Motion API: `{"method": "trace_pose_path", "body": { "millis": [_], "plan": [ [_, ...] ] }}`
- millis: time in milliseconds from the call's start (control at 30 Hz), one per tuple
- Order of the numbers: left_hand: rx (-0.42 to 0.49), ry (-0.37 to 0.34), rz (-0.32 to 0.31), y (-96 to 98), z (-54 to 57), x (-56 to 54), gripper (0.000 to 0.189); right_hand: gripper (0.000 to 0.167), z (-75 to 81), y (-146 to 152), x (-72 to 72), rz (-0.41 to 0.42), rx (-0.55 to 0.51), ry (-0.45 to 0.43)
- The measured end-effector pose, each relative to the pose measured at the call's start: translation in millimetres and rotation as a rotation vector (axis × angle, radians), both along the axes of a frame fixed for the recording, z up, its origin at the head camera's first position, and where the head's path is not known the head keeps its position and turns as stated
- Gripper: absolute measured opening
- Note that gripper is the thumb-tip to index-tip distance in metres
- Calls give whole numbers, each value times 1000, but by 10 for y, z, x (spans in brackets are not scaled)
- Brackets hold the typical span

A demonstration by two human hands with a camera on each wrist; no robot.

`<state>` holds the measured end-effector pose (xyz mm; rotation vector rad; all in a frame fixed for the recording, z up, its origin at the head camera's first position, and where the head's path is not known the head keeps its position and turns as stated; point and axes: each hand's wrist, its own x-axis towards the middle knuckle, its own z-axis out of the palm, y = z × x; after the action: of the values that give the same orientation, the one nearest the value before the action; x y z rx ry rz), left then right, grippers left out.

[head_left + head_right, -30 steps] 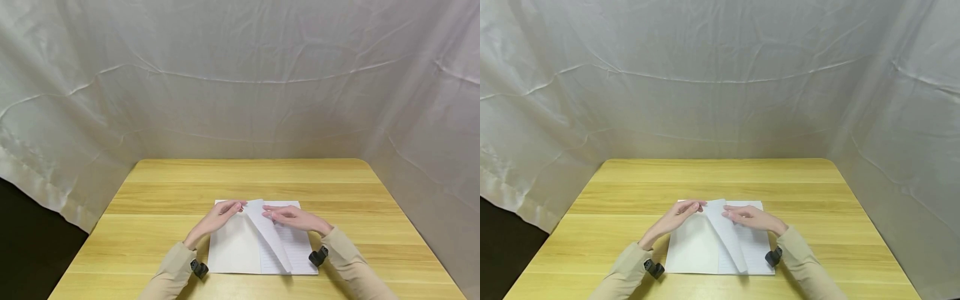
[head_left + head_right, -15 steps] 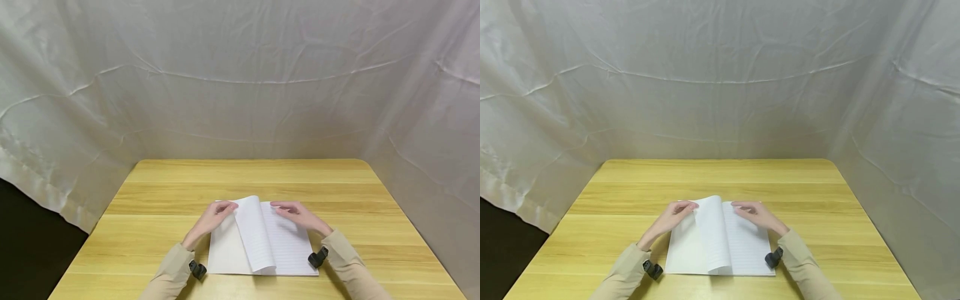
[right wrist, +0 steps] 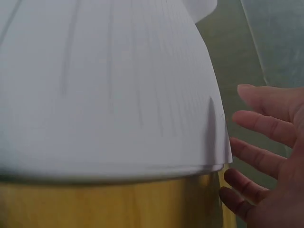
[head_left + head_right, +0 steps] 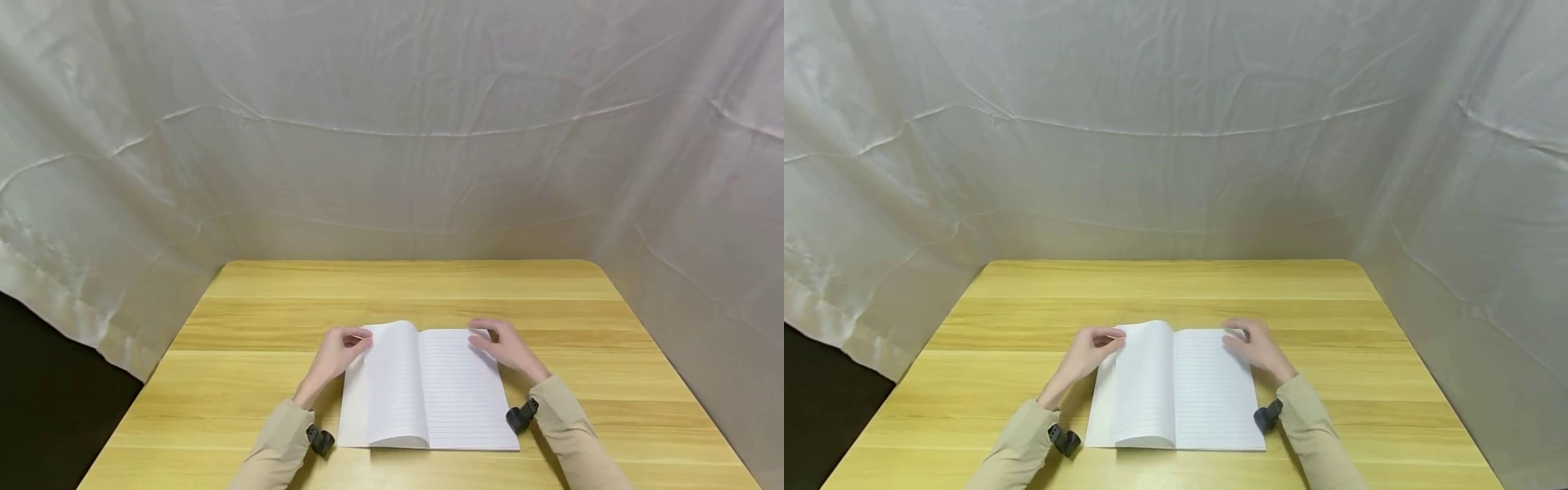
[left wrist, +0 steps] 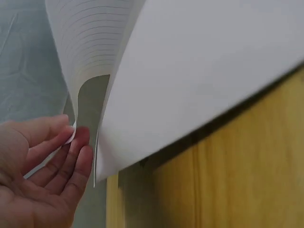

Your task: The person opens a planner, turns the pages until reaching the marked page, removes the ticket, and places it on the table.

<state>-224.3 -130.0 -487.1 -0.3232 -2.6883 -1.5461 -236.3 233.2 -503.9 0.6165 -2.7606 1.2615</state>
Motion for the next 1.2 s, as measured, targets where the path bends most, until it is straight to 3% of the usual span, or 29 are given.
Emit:
{"method": "trace_pose_path", "body": {
  "millis": [233, 600, 900, 1200],
  "plan": [
    [-44, 21, 61, -82, -31, -28, 14, 44, -23, 59, -29, -15, 61, -35],
    [-107, 19, 86, -117, -62, -37, 18, 51, -18, 80, -70, -56, 137, -91],
    [-154, 22, 78, -136, -63, -32, 19, 31, 15, 38, -65, -137, 98, -23],
    [-167, 1, 72, -168, -56, -14, 20, 11, 12, 15, -47, -143, 10, 8]
  ]
}}
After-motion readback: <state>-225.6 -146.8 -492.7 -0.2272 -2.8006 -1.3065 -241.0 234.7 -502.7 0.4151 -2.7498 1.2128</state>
